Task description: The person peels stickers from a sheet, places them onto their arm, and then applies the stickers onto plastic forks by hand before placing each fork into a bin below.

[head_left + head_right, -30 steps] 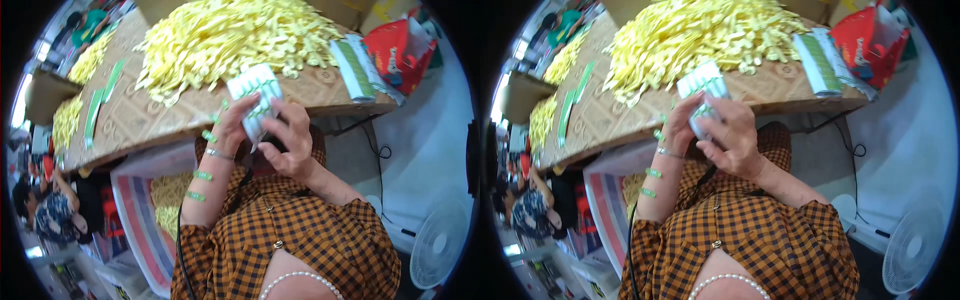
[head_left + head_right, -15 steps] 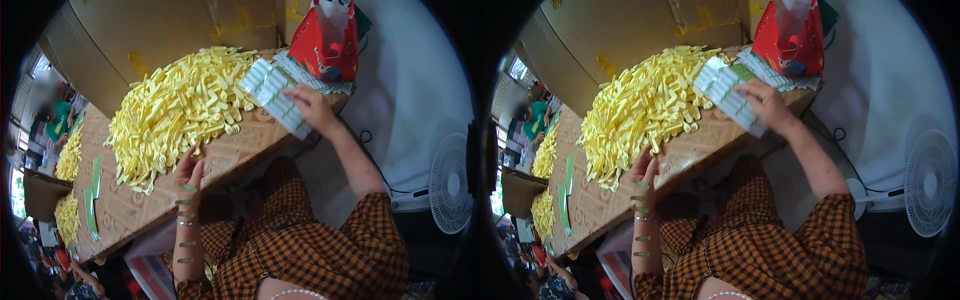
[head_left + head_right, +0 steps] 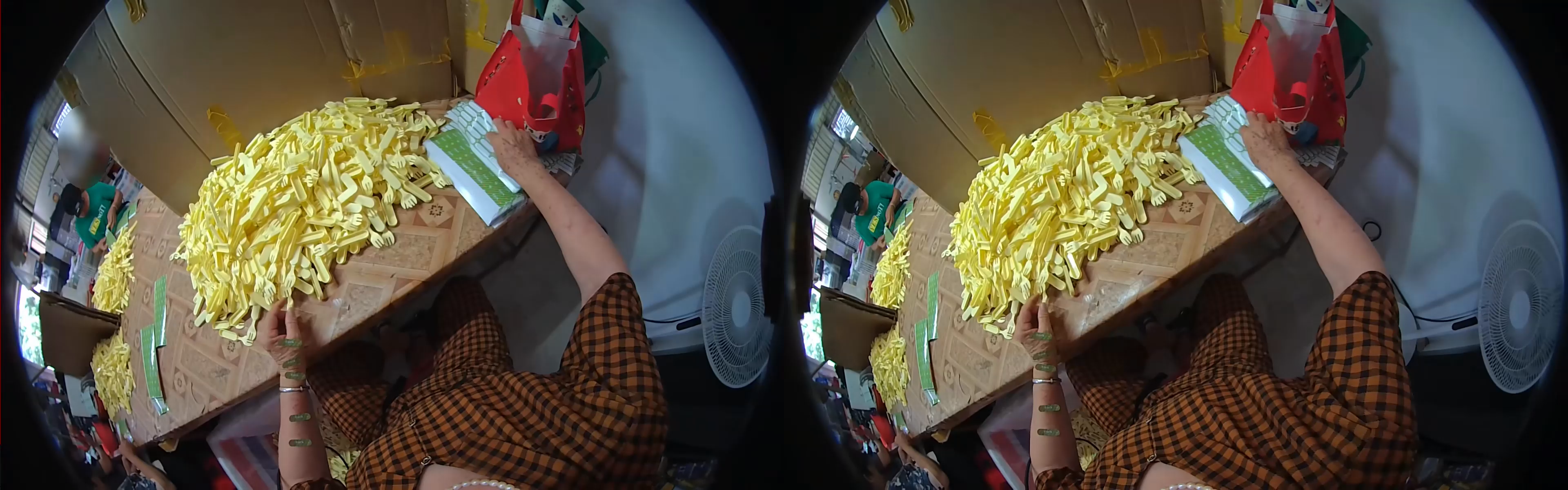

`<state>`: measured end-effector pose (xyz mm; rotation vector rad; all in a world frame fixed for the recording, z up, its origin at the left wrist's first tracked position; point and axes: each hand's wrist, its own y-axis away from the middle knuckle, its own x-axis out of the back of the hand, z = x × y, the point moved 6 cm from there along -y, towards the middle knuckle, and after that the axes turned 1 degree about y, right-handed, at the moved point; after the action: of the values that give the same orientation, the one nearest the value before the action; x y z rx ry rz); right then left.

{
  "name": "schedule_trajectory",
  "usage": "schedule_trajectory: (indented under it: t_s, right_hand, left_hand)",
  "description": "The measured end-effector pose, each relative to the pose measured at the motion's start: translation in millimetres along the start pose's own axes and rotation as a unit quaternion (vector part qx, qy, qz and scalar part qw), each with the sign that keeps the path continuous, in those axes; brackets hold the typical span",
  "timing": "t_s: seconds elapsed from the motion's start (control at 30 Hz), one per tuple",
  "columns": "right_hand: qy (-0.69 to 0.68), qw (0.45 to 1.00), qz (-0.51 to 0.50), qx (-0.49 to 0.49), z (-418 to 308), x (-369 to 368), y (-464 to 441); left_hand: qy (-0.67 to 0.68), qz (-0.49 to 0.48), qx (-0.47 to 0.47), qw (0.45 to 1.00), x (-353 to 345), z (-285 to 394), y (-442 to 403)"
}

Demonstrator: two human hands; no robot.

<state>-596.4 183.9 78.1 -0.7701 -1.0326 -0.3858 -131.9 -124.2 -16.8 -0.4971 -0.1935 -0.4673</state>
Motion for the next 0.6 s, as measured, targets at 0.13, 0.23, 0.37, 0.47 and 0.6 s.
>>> schedule_trajectory:
  t_s: [0.13,0.23,0.37,0.47,0.6]
  right_hand:
    - [0.098,0.993,0.014,0.058,-6,3,8]
    - [-0.135,0.988,0.069,0.035,-9,-12,10]
    - [-0.352,0.925,-0.132,-0.051,-15,-33,21]
    - [-0.31,0.929,-0.192,-0.07,-4,-60,18]
    - [-0.29,0.935,-0.186,-0.087,15,-77,9]
  left_hand:
    - [-0.017,-0.012,-0.013,1.0,0,-8,-2]
    - [-0.001,-0.023,0.015,1.0,-3,-6,-1]
    - [0.005,-0.062,0.044,0.997,-7,19,1]
    - [0.027,-0.065,0.067,0.995,-8,14,1]
    - [-0.017,-0.07,0.038,0.997,-7,18,-1]
